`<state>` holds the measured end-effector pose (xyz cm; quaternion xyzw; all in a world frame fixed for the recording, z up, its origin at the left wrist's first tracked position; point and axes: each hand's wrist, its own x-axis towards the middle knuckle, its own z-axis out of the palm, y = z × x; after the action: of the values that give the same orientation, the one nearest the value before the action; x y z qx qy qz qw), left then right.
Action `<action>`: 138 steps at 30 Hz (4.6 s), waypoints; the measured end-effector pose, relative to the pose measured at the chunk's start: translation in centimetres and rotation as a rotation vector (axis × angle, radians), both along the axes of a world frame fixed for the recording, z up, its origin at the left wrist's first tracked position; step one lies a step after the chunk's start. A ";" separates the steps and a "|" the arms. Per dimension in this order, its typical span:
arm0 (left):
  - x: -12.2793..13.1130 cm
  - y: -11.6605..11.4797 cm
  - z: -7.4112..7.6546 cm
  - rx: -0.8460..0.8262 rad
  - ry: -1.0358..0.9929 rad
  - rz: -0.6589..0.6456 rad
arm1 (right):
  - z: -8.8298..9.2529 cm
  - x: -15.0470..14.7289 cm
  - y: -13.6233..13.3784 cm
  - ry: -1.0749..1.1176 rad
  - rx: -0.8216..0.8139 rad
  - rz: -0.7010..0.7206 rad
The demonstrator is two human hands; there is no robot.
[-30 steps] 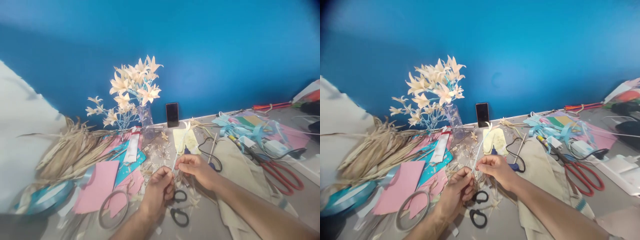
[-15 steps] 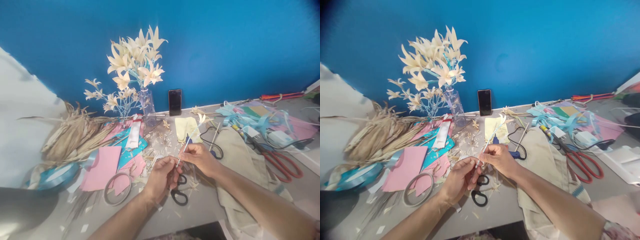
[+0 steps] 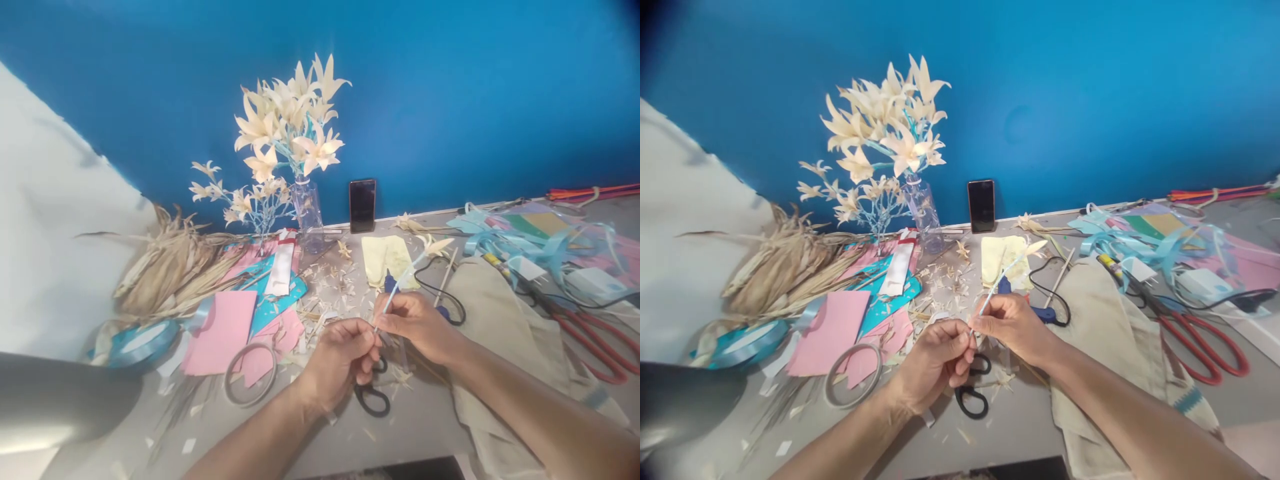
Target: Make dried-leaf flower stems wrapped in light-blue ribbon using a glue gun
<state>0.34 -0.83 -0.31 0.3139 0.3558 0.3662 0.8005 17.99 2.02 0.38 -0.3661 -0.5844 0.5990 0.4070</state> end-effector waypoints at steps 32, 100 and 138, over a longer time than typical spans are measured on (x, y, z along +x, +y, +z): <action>-1.3 2.6 0.7 0.177 0.339 0.176 | -0.6 1.9 2.6 0.144 -0.121 -0.189; 0.1 4.0 1.0 0.023 0.119 0.315 | 1.8 5.3 -0.7 -0.367 0.124 0.223; -0.2 4.0 0.8 -0.049 0.105 0.282 | 0.8 6.2 -0.1 -0.348 -0.019 0.211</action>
<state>0.15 3.20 0.47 0.2601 0.4465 0.4492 0.7288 24.15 1.92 1.20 -0.4049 -0.6754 0.5713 0.2314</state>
